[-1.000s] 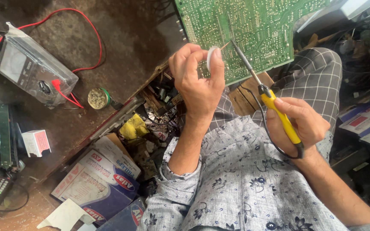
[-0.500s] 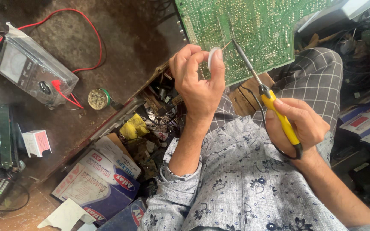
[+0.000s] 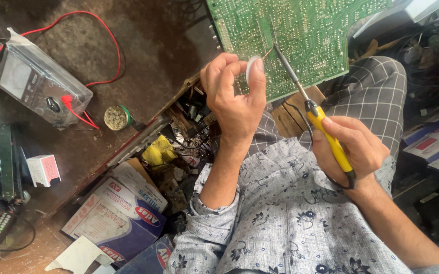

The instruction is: The person solders a large green circuit board propped over their lap, holding a soldering iron in one hand and feeding solder wire with the other. They touch the iron to points on the board, apply solder, and reposition the board and solder spool while working across different joints.

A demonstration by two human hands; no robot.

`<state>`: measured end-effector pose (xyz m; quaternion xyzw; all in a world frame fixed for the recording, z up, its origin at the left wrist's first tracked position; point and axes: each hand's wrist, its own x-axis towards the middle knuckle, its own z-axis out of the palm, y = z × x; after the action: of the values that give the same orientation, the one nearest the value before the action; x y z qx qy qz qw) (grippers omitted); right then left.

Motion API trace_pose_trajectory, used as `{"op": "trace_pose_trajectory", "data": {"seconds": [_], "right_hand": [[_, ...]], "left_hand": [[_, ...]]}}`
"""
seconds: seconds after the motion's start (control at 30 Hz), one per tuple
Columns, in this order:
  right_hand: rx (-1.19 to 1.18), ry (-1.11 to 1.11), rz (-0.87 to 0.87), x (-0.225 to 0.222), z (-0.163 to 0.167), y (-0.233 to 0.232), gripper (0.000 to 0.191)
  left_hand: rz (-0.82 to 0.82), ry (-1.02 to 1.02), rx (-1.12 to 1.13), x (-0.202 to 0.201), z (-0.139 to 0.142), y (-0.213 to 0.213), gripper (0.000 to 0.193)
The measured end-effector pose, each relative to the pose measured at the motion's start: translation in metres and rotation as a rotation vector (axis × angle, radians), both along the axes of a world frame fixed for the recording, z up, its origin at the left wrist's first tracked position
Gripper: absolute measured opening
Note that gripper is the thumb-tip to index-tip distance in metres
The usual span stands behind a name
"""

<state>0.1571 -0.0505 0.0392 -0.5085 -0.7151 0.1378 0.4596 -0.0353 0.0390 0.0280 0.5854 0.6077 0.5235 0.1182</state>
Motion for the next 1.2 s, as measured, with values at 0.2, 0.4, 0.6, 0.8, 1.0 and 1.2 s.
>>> {"op": "trace_pose_trajectory", "data": {"seconds": [0.2, 0.4, 0.6, 0.8, 1.0, 1.2], "right_hand": [[-0.009, -0.020, -0.017, -0.003, 0.005, -0.002, 0.023], [0.010, -0.040, -0.032, -0.006, 0.008, -0.002, 0.021], [-0.019, -0.034, -0.040, -0.006, 0.009, -0.002, 0.021], [-0.032, -0.032, -0.057, -0.002, 0.010, -0.003, 0.020], [-0.006, -0.016, -0.029, -0.003, 0.006, 0.000, 0.020], [-0.002, -0.076, -0.064, -0.003, 0.010, -0.001, 0.021]], "left_hand": [[-0.009, 0.014, 0.006, -0.001, -0.004, 0.002, 0.016], [-0.008, 0.009, 0.000, 0.000, 0.000, 0.001, 0.017], [-0.001, 0.002, -0.007, 0.000, 0.004, -0.001, 0.016], [0.000, 0.008, 0.006, 0.002, 0.005, 0.001, 0.016], [0.004, 0.000, -0.007, 0.000, 0.005, 0.000, 0.017], [-0.010, 0.000, -0.013, 0.000, 0.000, 0.000, 0.017]]}}
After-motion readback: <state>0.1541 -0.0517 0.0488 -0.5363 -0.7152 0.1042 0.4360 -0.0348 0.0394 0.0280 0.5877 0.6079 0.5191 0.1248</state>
